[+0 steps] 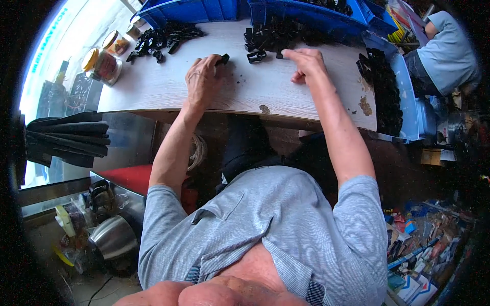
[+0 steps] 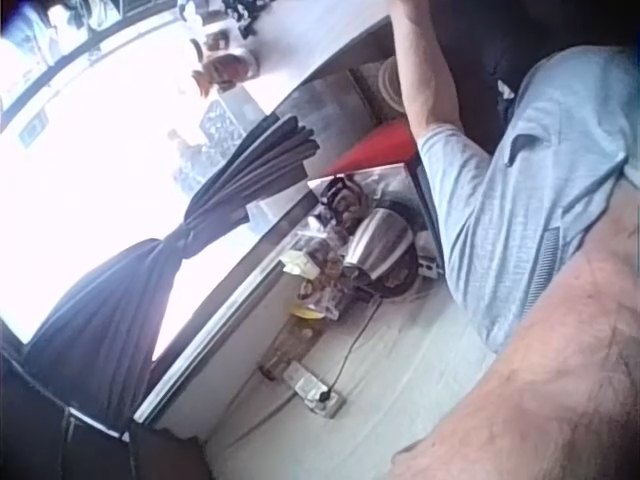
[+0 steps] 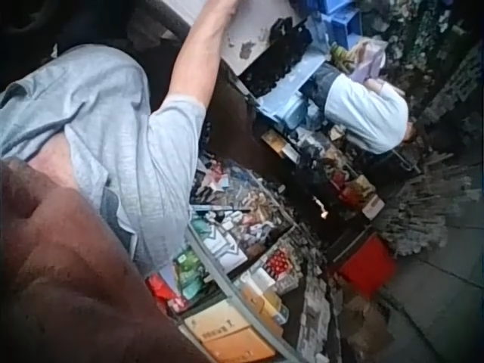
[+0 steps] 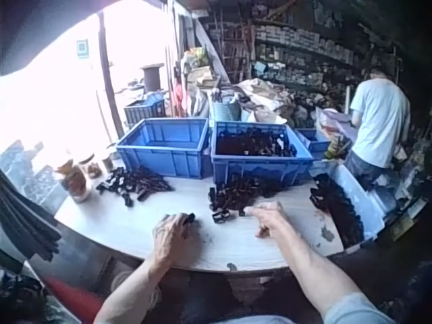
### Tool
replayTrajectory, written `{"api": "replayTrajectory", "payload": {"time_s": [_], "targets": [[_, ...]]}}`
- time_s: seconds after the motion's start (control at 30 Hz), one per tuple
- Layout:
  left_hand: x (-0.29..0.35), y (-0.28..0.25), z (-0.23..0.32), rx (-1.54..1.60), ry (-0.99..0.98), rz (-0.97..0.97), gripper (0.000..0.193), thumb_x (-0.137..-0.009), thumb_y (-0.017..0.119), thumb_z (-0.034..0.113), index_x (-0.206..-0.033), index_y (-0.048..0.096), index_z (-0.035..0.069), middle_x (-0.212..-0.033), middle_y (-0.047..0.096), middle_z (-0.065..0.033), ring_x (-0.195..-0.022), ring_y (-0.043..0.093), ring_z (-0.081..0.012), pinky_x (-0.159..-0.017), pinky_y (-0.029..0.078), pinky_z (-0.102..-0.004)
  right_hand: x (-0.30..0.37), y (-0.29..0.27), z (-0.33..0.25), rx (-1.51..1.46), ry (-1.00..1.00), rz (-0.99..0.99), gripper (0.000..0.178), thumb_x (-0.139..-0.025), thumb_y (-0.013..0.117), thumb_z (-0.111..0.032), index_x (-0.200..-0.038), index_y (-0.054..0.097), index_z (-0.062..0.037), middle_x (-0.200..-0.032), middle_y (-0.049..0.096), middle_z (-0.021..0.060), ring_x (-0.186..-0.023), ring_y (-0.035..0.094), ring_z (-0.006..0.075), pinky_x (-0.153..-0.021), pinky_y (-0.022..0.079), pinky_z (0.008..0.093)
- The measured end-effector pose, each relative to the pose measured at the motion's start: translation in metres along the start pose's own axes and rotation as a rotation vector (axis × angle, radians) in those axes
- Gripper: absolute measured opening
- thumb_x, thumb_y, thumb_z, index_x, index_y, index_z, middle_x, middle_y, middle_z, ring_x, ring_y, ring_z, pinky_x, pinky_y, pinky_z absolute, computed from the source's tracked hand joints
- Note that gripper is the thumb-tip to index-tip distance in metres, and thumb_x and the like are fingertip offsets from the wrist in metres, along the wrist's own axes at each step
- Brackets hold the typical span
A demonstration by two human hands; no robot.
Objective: Assembling small black plastic components by pressing them together at a workbench.
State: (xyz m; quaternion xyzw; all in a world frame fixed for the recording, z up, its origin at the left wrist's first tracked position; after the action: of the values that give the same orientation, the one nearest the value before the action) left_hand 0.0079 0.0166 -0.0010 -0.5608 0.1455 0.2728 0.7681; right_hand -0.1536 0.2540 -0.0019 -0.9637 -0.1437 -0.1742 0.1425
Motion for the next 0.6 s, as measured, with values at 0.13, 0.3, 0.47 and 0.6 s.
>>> {"api": "replayTrajectory", "payload": {"time_s": [0.13,0.3,0.47,0.6], "targets": [[0.004,0.0,0.005,0.029,0.005,0.04,0.021,-0.085,0.069,0.009,-0.106,0.067,0.007,-0.093,0.073,-0.0117,-0.085,0.068,-0.0282,-0.079,0.053,-0.039,-0.006,0.021,-0.006,0.09,-0.007,-0.021,0.032,-0.081,0.08,-0.031,-0.101,0.072,-0.0073,-0.056,0.053,0.005,-0.041,0.054,0.0166,-0.04,0.052,0.0366],[0.013,0.023,0.013,0.782,-0.321,0.102,0.02,-0.092,0.069,0.008,-0.112,0.069,0.001,-0.095,0.074,-0.0063,-0.082,0.07,-0.0126,-0.071,0.055,-0.0254,-0.001,0.017,-0.001,-0.077,-0.026,-0.057,0.023,-0.083,0.078,-0.024,-0.094,0.069,-0.0063,-0.054,0.05,0.0018,-0.042,0.055,0.014,-0.042,0.055,0.0347],[0.011,0.052,0.046,1.231,-0.475,0.084,0.024,-0.096,0.066,0.008,-0.118,0.065,0.0,-0.1,0.072,-0.0081,-0.086,0.069,-0.0121,-0.071,0.058,-0.0258,0.03,0.021,0.011,-0.173,-0.075,-0.143,0.026,-0.083,0.079,-0.024,-0.097,0.067,-0.0052,-0.053,0.049,-0.0012,-0.041,0.053,0.0122,-0.044,0.056,0.0335],[0.001,0.063,0.069,1.356,-0.514,-0.019,0.027,-0.095,0.066,0.008,-0.121,0.063,0.001,-0.102,0.071,-0.0087,-0.089,0.068,-0.0134,-0.071,0.059,-0.0265,0.04,0.035,0.017,-0.194,-0.189,-0.294,0.026,-0.084,0.079,-0.023,-0.097,0.07,-0.0019,-0.054,0.053,-0.0008,-0.04,0.047,0.0091,-0.044,0.051,0.0301]]}}
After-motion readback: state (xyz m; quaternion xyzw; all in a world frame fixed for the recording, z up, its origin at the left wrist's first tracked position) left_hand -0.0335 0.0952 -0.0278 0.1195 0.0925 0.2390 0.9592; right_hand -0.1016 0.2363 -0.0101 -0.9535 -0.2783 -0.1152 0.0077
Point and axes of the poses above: each hand's wrist, its own x-axis away from the middle knuckle, its own y-axis out of the palm, z = x × y, the point moved 4 cm from there along -x, towards the middle knuckle
